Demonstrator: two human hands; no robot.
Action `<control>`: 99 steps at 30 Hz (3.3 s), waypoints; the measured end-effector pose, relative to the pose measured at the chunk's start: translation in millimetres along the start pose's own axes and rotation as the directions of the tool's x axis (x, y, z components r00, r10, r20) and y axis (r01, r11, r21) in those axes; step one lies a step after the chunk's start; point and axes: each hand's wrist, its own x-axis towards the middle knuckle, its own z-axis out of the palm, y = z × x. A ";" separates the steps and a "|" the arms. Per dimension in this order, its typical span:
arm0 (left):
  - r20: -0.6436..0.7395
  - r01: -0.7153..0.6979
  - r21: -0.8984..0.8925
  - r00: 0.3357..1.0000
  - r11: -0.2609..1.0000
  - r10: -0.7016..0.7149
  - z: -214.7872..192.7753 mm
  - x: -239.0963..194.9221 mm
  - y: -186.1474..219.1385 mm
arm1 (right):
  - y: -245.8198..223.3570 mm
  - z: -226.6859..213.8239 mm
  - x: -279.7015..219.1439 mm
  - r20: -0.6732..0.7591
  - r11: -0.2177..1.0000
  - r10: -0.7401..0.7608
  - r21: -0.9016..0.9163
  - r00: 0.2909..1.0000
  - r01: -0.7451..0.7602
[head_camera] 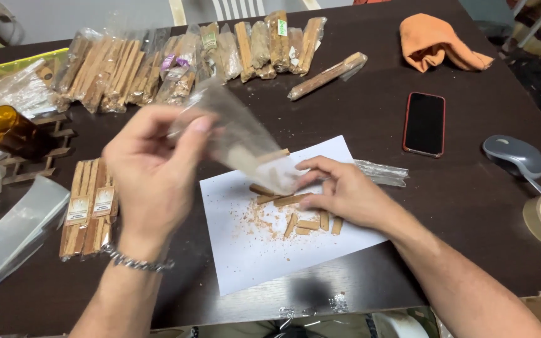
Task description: Packaging small wooden sticks into clear plastic sleeves and organizing them on a table.
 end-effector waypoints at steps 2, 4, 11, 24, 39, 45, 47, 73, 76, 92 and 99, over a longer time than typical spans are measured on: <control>-0.083 0.103 0.033 0.991 0.994 -0.100 -9.2 -11.9 -2.7 | 4.4 -16.3 -2.5 -0.053 0.972 -0.098 -0.221 0.994 0.084; -0.118 0.201 -0.086 0.971 0.976 -0.210 -22.1 -34.7 -18.1 | -4.4 -42.4 -17.2 -0.110 0.925 -0.090 -0.377 0.990 0.043; -0.200 0.589 -0.601 0.543 0.540 -0.815 -31.2 -93.4 -39.2 | 44.6 -70.0 -19.9 -0.190 0.624 -0.051 -0.773 0.980 -0.117; -0.130 0.422 -0.794 0.586 0.438 -0.800 6.6 -154.3 -25.5 | -61.3 6.6 -54.5 0.222 0.450 -0.737 -0.543 0.638 0.709; -0.020 0.324 -0.644 0.899 0.693 -0.438 -64.8 -169.1 -24.2 | -78.4 59.8 -7.6 0.426 -0.202 -0.905 -0.400 -0.014 0.894; 0.242 0.748 -0.514 0.597 0.421 -0.765 -47.1 -156.5 -30.8 | -59.0 66.3 2.5 0.467 -0.193 -0.884 -0.388 0.011 0.901; 0.230 0.729 -0.518 0.623 0.448 -0.748 -46.8 -154.6 -38.6 | -44.2 62.9 10.8 0.479 -0.125 -0.873 -0.411 0.097 0.903; -0.494 0.548 0.557 0.823 0.624 -0.282 -292.7 -119.5 -82.9 | 32.7 48.1 -49.4 0.034 0.382 -0.869 -0.588 0.494 0.713; -0.379 0.357 0.850 0.925 0.387 -0.020 -388.9 -120.2 -150.7 | 114.5 13.9 -46.8 -0.047 0.421 -0.858 -0.633 0.511 0.650; 0.601 -0.235 0.513 0.785 0.826 -0.150 -55.4 -108.9 -79.7 | 57.6 -15.7 -81.4 -0.136 0.745 -0.396 -0.626 0.908 0.231; 0.659 -0.265 0.511 0.732 0.818 -0.175 -51.9 -108.2 -85.6 | 67.5 -4.5 -95.4 -0.072 0.683 -0.494 -0.649 0.866 0.335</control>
